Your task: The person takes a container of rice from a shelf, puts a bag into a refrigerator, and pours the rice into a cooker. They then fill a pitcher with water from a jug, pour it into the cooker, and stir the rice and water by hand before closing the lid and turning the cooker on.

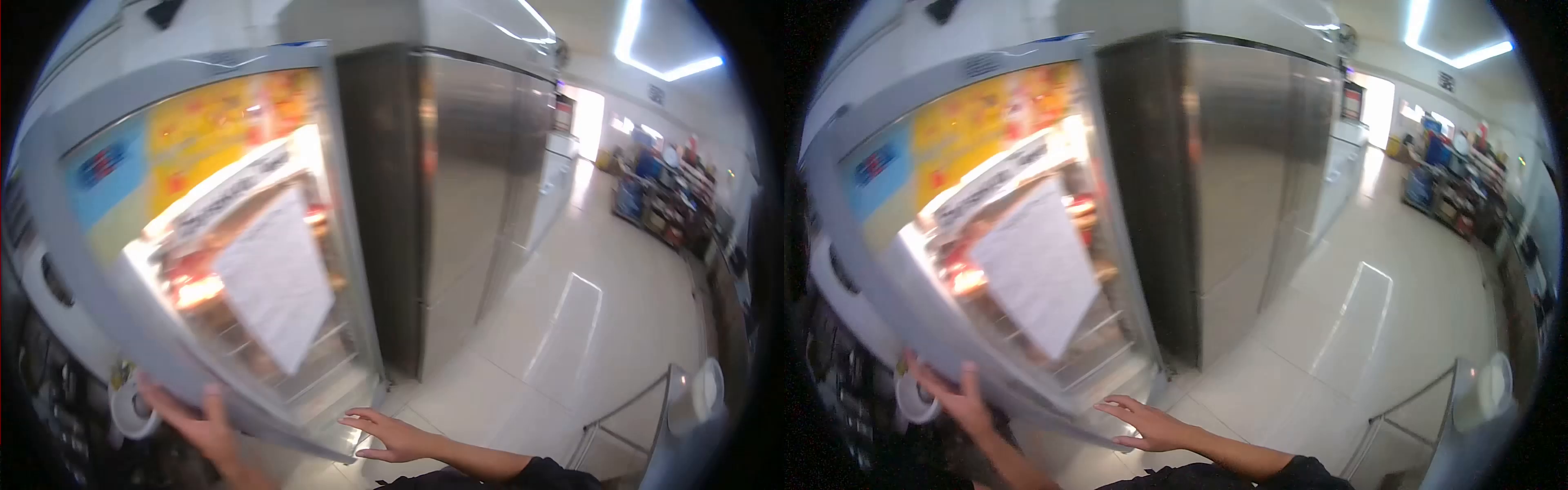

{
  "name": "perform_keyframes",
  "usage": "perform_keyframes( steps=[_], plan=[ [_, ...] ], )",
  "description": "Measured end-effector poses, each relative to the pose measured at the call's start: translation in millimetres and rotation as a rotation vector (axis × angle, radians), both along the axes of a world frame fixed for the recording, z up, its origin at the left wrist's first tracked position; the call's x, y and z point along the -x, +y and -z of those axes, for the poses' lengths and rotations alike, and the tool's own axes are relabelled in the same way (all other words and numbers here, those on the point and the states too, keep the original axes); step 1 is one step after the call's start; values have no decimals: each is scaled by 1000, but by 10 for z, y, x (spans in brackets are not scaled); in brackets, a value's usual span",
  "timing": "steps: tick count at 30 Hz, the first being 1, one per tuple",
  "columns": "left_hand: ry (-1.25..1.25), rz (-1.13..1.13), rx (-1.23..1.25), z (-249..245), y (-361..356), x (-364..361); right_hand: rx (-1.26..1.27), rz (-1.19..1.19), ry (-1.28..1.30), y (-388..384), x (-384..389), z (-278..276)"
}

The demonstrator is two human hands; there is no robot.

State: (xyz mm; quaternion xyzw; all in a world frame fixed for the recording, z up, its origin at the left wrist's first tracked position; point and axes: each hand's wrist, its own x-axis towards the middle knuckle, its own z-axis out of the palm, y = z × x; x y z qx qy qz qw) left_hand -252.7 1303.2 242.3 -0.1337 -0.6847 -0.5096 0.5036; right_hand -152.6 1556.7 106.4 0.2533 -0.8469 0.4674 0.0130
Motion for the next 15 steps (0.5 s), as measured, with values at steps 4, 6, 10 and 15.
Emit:
perform_keyframes(
  steps=[4, 6, 10, 15],
  plan=[
    [115, -599, 222, 260, -678, 1096, -1, 76, -18, 1065, -271, 362],
    [226, -865, 395, 611, -812, 1692, -41, 140, -45, 1741, -496, 573],
    [96, -1102, 715, 637, 582, 1569, -93, 260, -76, 3130, -977, 792],
    [-91, -265, 664, 1462, 3219, 1892, -157, 457, -118, 4681, -1318, 1265]
  ],
)
